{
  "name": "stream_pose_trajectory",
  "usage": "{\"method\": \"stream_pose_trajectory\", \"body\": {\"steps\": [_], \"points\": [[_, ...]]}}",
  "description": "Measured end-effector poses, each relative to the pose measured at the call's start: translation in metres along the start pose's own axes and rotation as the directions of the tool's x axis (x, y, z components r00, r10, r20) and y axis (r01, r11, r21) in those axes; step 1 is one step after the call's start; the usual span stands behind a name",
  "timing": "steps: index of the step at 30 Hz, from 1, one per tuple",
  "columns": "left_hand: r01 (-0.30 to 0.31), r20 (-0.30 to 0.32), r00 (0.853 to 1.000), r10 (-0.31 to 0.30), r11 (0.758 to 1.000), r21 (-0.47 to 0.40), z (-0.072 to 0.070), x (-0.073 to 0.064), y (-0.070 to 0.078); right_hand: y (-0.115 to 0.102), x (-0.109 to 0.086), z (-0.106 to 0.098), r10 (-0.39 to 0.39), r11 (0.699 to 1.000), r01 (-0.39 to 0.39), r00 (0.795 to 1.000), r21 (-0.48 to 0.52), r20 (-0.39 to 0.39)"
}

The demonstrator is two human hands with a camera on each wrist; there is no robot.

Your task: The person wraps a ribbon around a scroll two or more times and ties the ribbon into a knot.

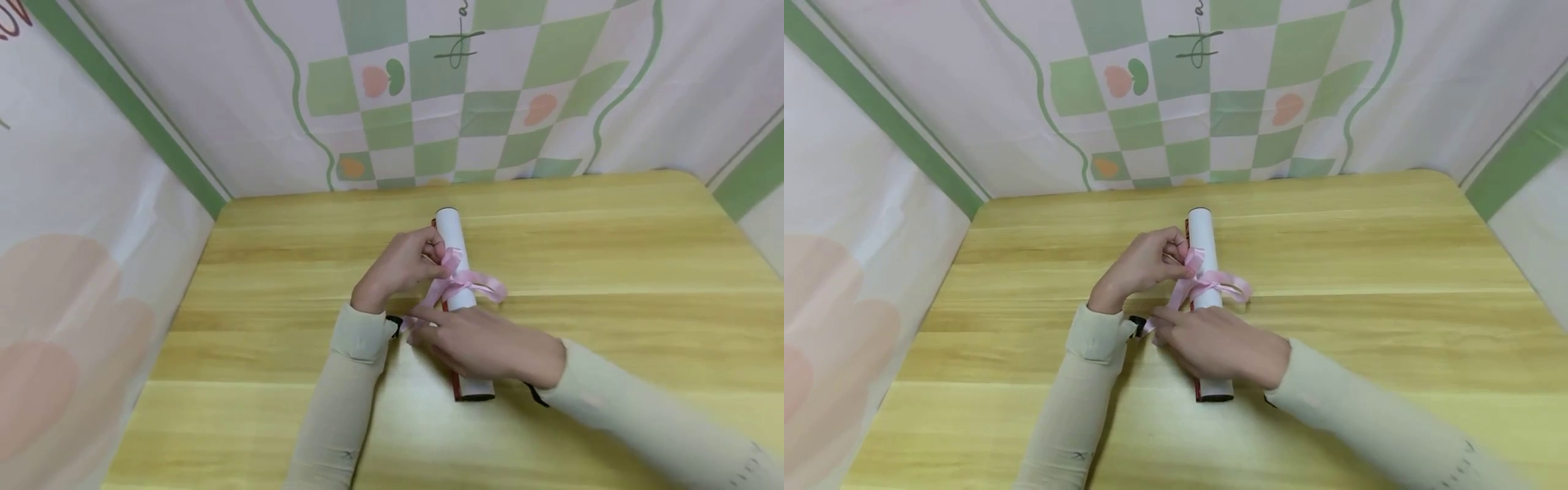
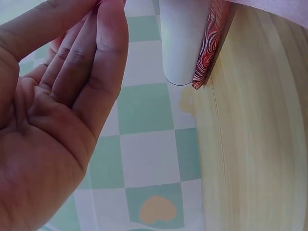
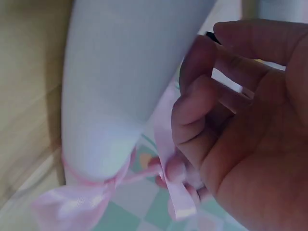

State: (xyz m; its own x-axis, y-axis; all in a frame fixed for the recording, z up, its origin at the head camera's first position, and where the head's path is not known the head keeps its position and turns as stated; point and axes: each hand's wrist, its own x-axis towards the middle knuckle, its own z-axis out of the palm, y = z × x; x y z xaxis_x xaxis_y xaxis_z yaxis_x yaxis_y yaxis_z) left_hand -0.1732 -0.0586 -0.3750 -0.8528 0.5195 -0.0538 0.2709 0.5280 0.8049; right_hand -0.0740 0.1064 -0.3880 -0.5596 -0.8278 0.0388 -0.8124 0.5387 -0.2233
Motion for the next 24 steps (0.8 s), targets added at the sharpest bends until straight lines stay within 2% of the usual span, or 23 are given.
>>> {"method": "stream_pose_trajectory", "body": {"steps": [4, 6, 8, 12, 15, 20, 24], "points": [[0.010, -0.001, 1.000, -0.010, 1.000, 0.003, 0.001, -0.001, -0.002, -0.001, 0.019, 0.002, 0.074, 0.996, -0.067, 0.986, -0.055, 0.150], [0.004, -0.001, 1.000, -0.004, 1.000, 0.005, 0.002, -0.001, -0.003, -0.002, 0.024, 0.004, 0.094, 0.993, -0.080, 0.978, -0.082, 0.186], [-0.002, 0.003, 1.000, 0.002, 1.000, 0.000, 0.002, -0.001, -0.003, -0.003, 0.027, 0.008, 0.107, 0.990, -0.088, 0.976, -0.106, 0.189], [-0.003, 0.004, 1.000, 0.003, 1.000, -0.006, 0.000, 0.000, -0.002, -0.004, 0.027, 0.010, 0.114, 0.988, -0.097, 0.982, -0.117, 0.148], [0.006, 0.012, 1.000, -0.006, 1.000, -0.002, -0.002, -0.001, -0.004, -0.005, 0.022, 0.007, 0.105, 0.993, -0.097, 0.988, -0.075, 0.111], [0.018, 0.027, 0.999, -0.017, 1.000, -0.014, -0.005, -0.003, -0.005, -0.002, -0.004, -0.001, 0.030, 0.996, -0.028, 0.999, 0.082, -0.023], [0.021, 0.023, 1.000, -0.020, 0.999, -0.038, -0.007, -0.002, -0.006, 0.006, -0.033, 0.003, 0.011, 0.975, 0.027, 0.985, 0.219, -0.172]]}}
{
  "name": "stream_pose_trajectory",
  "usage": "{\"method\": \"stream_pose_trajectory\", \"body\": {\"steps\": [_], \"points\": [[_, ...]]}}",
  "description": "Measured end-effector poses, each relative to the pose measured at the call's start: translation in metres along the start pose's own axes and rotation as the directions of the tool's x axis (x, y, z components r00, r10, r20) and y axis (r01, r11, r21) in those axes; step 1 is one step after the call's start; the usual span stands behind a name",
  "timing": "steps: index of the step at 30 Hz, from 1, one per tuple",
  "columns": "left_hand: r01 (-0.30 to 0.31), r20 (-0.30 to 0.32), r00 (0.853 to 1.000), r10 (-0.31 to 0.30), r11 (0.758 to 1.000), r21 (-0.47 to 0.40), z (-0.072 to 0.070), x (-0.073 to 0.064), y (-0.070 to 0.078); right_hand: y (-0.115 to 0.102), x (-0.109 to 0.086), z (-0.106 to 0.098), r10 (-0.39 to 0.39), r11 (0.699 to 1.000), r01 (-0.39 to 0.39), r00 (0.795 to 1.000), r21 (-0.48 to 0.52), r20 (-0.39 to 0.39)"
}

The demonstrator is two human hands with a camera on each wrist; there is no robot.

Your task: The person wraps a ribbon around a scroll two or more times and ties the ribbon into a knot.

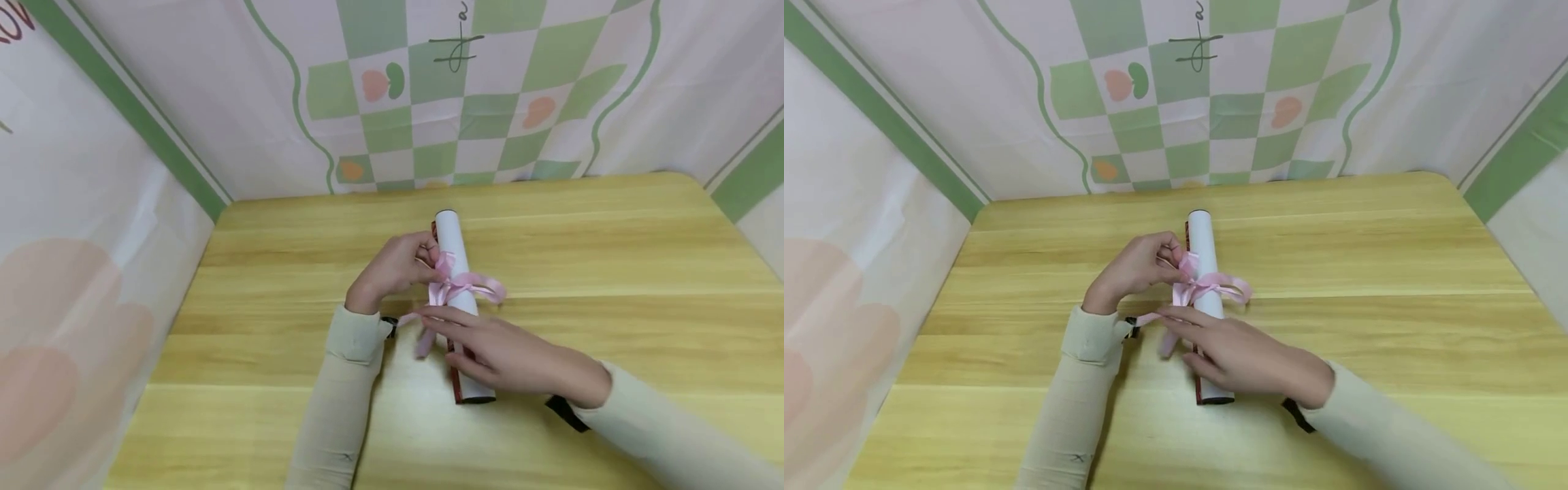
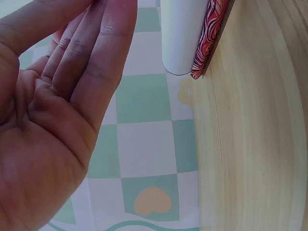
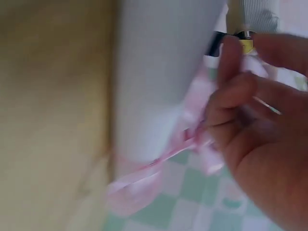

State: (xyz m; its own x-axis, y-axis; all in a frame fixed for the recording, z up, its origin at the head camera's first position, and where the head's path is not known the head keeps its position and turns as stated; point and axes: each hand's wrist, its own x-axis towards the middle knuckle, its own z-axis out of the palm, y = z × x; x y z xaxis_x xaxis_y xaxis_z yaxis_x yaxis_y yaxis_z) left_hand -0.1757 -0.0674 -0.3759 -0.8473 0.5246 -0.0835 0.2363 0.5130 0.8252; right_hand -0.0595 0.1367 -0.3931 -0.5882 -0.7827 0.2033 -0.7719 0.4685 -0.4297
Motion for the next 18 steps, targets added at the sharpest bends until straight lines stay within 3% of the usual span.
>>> {"method": "stream_pose_trajectory", "body": {"steps": [3, 5, 8, 14, 18], "points": [[0.009, 0.006, 1.000, -0.009, 1.000, -0.014, 0.000, 0.001, 0.001, 0.004, -0.022, 0.000, 0.068, 0.986, -0.050, 0.992, 0.158, -0.108], [0.012, 0.009, 1.000, -0.012, 1.000, -0.019, 0.002, 0.001, 0.001, 0.005, -0.036, 0.001, 0.137, 0.965, -0.092, 0.976, 0.247, -0.170], [0.014, 0.010, 1.000, -0.013, 0.999, -0.032, 0.003, 0.001, 0.002, 0.004, -0.051, 0.002, 0.245, 0.938, -0.172, 0.943, 0.301, -0.224], [0.013, 0.014, 1.000, -0.013, 0.999, -0.043, 0.007, 0.002, 0.004, 0.007, -0.071, 0.004, 0.388, 0.915, -0.337, 0.885, 0.221, -0.259], [0.001, 0.015, 1.000, -0.001, 1.000, -0.024, 0.010, 0.003, 0.006, 0.012, -0.074, 0.005, 0.419, 0.908, -0.403, 0.856, 0.117, -0.302]]}}
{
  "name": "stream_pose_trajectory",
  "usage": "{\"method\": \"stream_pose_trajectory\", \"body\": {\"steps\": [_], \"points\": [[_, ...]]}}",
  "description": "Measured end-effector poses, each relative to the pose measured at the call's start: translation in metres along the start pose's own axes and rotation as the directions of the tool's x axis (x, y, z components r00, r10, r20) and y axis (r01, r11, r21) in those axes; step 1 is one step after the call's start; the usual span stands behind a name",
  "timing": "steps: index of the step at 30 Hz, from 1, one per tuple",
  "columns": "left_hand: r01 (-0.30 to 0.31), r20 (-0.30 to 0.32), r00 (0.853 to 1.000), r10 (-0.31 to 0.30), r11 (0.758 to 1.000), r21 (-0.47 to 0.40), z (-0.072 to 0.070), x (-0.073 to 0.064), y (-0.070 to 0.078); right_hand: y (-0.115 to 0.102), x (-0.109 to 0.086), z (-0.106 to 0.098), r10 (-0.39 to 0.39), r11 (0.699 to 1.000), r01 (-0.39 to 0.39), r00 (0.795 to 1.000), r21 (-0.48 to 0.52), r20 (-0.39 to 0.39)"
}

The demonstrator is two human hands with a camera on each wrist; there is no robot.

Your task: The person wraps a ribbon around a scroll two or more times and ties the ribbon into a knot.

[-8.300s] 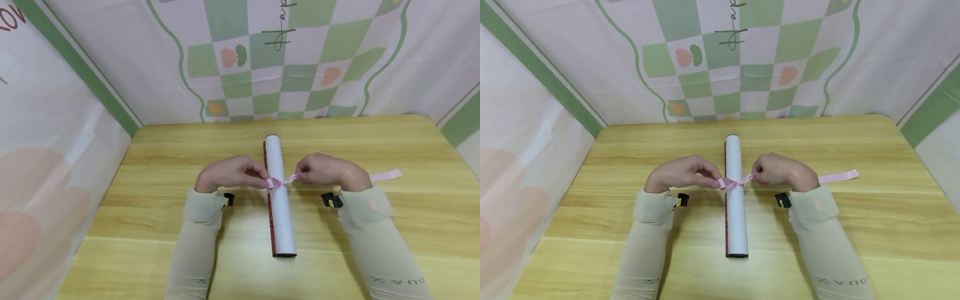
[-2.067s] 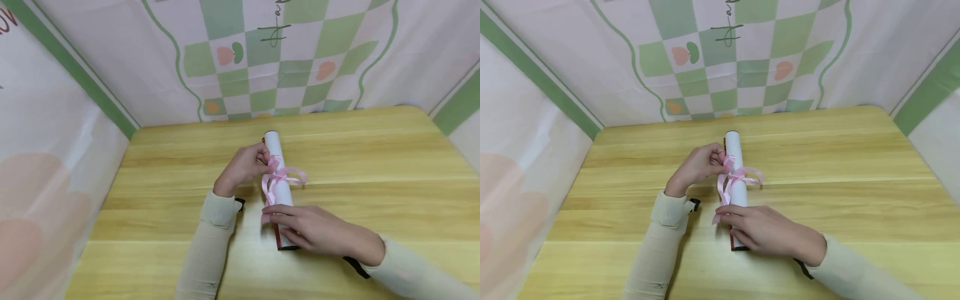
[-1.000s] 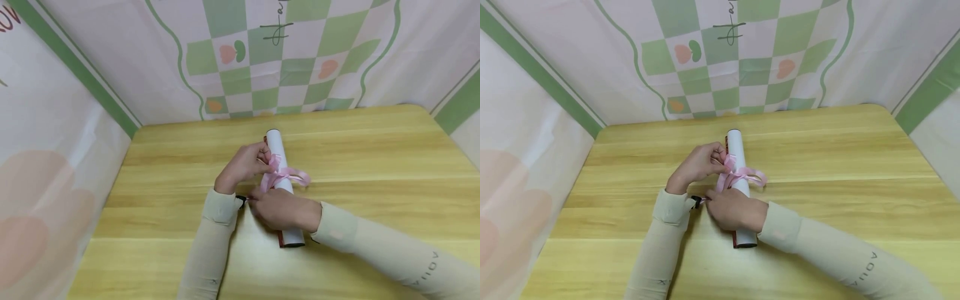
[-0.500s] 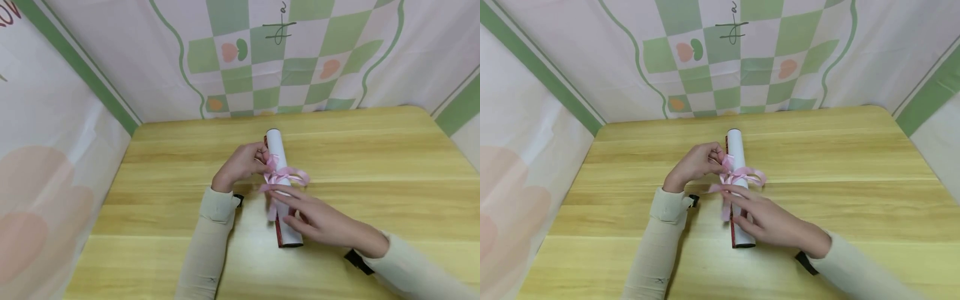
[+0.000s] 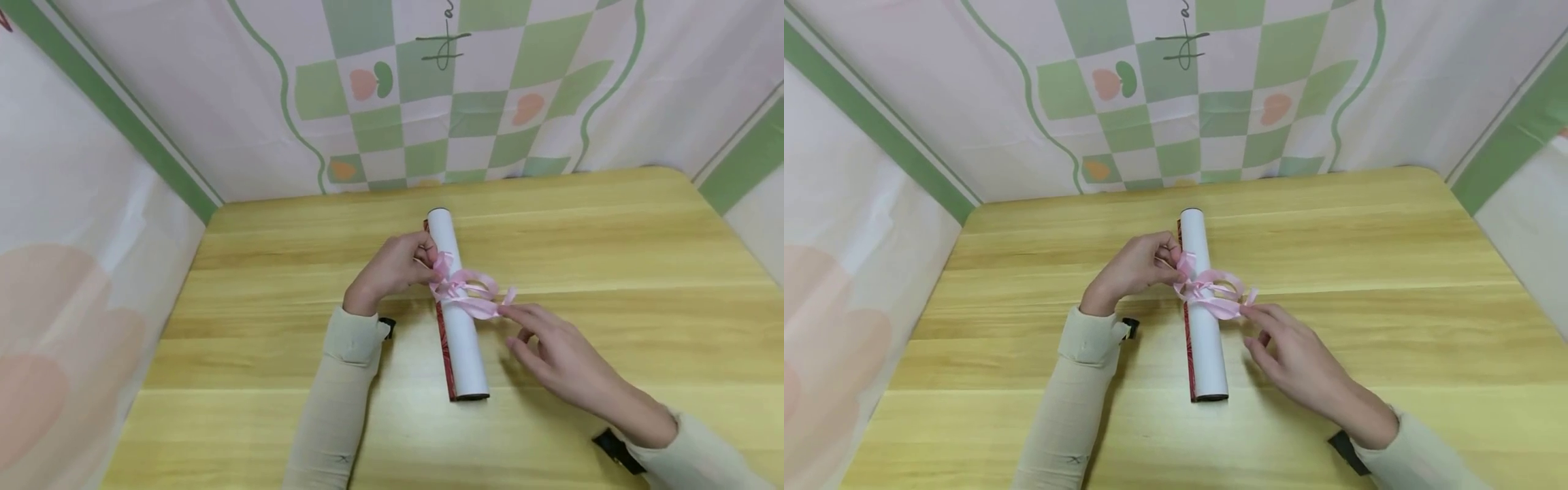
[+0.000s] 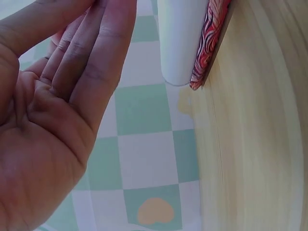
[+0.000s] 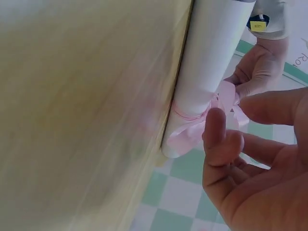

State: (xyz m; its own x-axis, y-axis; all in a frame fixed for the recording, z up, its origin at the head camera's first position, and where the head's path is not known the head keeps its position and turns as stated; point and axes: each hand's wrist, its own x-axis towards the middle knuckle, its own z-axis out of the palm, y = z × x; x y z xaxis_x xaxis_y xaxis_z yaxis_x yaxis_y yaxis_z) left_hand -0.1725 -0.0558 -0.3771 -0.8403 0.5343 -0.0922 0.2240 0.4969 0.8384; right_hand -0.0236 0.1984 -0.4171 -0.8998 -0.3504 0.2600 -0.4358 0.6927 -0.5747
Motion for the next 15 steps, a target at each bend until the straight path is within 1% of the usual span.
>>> {"method": "stream_pose_trajectory", "body": {"steps": [2, 5, 8, 10, 12, 15], "points": [[-0.010, 0.007, 1.000, 0.010, 1.000, 0.003, 0.001, 0.001, 0.001, -0.002, 0.004, -0.001, -0.021, 1.000, 0.021, 1.000, 0.003, 0.000], [-0.016, 0.014, 1.000, 0.016, 1.000, 0.000, 0.004, 0.001, 0.001, -0.011, 0.011, -0.001, -0.099, 0.994, 0.097, 0.994, 0.054, 0.035], [-0.006, 0.013, 1.000, 0.006, 0.999, -0.035, 0.006, 0.001, 0.002, -0.023, 0.019, 0.001, -0.191, 0.974, 0.176, 0.976, 0.144, 0.102], [-0.008, 0.006, 1.000, 0.008, 0.999, -0.049, 0.007, 0.001, 0.003, -0.031, 0.024, 0.004, -0.241, 0.961, 0.216, 0.961, 0.176, 0.137], [-0.008, -0.004, 1.000, 0.008, 0.998, -0.065, 0.007, 0.001, 0.003, -0.036, 0.028, 0.007, -0.254, 0.959, 0.225, 0.952, 0.175, 0.170], [-0.014, -0.037, 0.999, 0.011, 0.997, -0.080, 0.008, 0.001, 0.004, -0.041, 0.032, 0.010, -0.240, 0.969, 0.220, 0.948, 0.112, 0.210]]}}
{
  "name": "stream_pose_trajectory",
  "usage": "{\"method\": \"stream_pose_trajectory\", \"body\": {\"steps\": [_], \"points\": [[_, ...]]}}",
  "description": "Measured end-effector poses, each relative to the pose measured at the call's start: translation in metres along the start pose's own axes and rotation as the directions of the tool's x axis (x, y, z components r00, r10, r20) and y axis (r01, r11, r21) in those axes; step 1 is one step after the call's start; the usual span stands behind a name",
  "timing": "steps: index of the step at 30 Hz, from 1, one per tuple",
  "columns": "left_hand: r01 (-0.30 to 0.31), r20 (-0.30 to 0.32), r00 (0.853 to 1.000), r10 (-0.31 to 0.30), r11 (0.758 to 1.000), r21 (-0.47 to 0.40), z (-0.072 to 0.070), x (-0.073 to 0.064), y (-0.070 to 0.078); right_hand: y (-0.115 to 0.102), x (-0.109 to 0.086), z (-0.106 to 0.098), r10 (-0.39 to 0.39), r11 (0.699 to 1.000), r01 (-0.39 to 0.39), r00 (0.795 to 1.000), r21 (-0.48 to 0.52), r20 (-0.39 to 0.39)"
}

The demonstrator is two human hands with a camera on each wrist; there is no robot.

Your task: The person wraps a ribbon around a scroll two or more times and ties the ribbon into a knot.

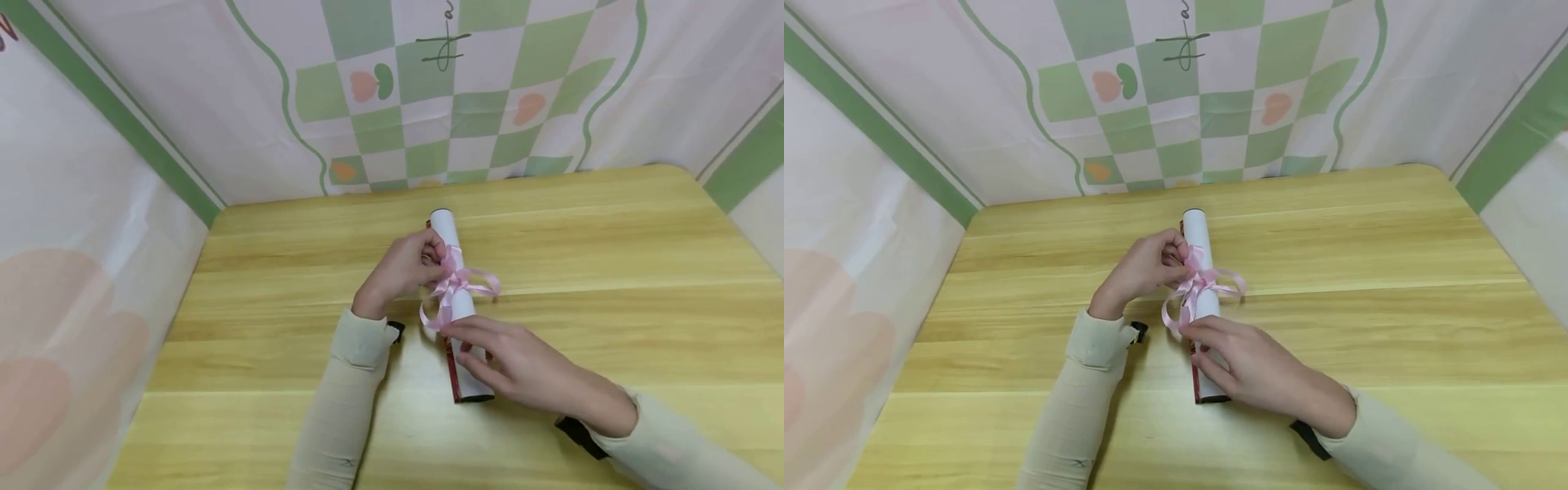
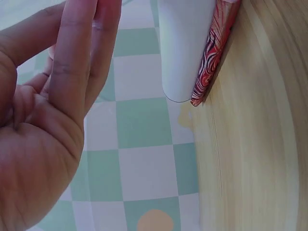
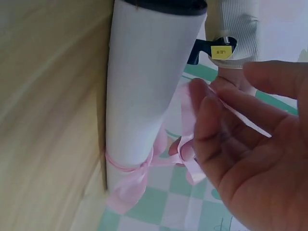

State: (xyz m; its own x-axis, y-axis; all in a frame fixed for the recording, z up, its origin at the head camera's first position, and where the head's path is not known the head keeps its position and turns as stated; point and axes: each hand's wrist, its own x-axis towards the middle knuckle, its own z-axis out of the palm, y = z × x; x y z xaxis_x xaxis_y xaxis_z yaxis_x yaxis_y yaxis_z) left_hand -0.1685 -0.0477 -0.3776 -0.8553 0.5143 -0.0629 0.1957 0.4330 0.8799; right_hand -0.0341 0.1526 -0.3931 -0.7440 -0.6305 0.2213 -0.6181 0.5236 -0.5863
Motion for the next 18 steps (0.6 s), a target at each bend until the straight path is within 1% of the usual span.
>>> {"method": "stream_pose_trajectory", "body": {"steps": [2, 4, 5, 7, 9, 11, 14, 16, 18], "points": [[0.010, -0.024, 1.000, -0.011, 0.999, -0.032, -0.002, -0.001, 0.000, -0.001, 0.002, 0.002, 0.000, 0.999, 0.001, 1.000, -0.047, 0.025], [0.022, -0.048, 0.999, -0.025, 0.998, -0.058, -0.002, -0.001, 0.001, -0.001, 0.001, 0.004, -0.036, 0.995, 0.040, 0.998, -0.087, 0.049], [0.030, -0.059, 0.998, -0.034, 0.997, -0.068, -0.001, 0.000, 0.002, -0.001, 0.000, 0.005, -0.070, 0.991, 0.076, 0.996, -0.113, 0.056], [0.042, -0.082, 0.995, -0.049, 0.996, -0.082, 0.001, 0.001, 0.003, -0.001, -0.003, 0.008, -0.154, 0.971, 0.162, 0.986, -0.174, 0.060], [0.055, -0.109, 0.992, -0.065, 0.994, -0.091, 0.004, 0.002, 0.005, -0.002, -0.005, 0.012, -0.238, 0.940, 0.245, 0.969, -0.236, 0.061], [0.065, -0.133, 0.988, -0.079, 0.992, -0.106, 0.007, 0.003, 0.006, -0.004, -0.006, 0.017, -0.299, 0.909, 0.305, 0.952, -0.285, 0.064], [0.078, -0.152, 0.983, -0.098, 0.988, -0.131, 0.011, 0.002, 0.006, -0.008, -0.004, 0.023, -0.328, 0.888, 0.336, 0.941, -0.315, 0.078], [0.078, -0.145, 0.985, -0.098, 0.988, -0.136, 0.013, 0.002, 0.008, -0.012, -0.001, 0.025, -0.329, 0.882, 0.337, 0.941, -0.330, 0.081], [0.077, -0.121, 0.988, -0.093, 0.989, -0.128, 0.014, 0.002, 0.010, -0.014, 0.001, 0.026, -0.332, 0.883, 0.337, 0.941, -0.328, 0.074]]}}
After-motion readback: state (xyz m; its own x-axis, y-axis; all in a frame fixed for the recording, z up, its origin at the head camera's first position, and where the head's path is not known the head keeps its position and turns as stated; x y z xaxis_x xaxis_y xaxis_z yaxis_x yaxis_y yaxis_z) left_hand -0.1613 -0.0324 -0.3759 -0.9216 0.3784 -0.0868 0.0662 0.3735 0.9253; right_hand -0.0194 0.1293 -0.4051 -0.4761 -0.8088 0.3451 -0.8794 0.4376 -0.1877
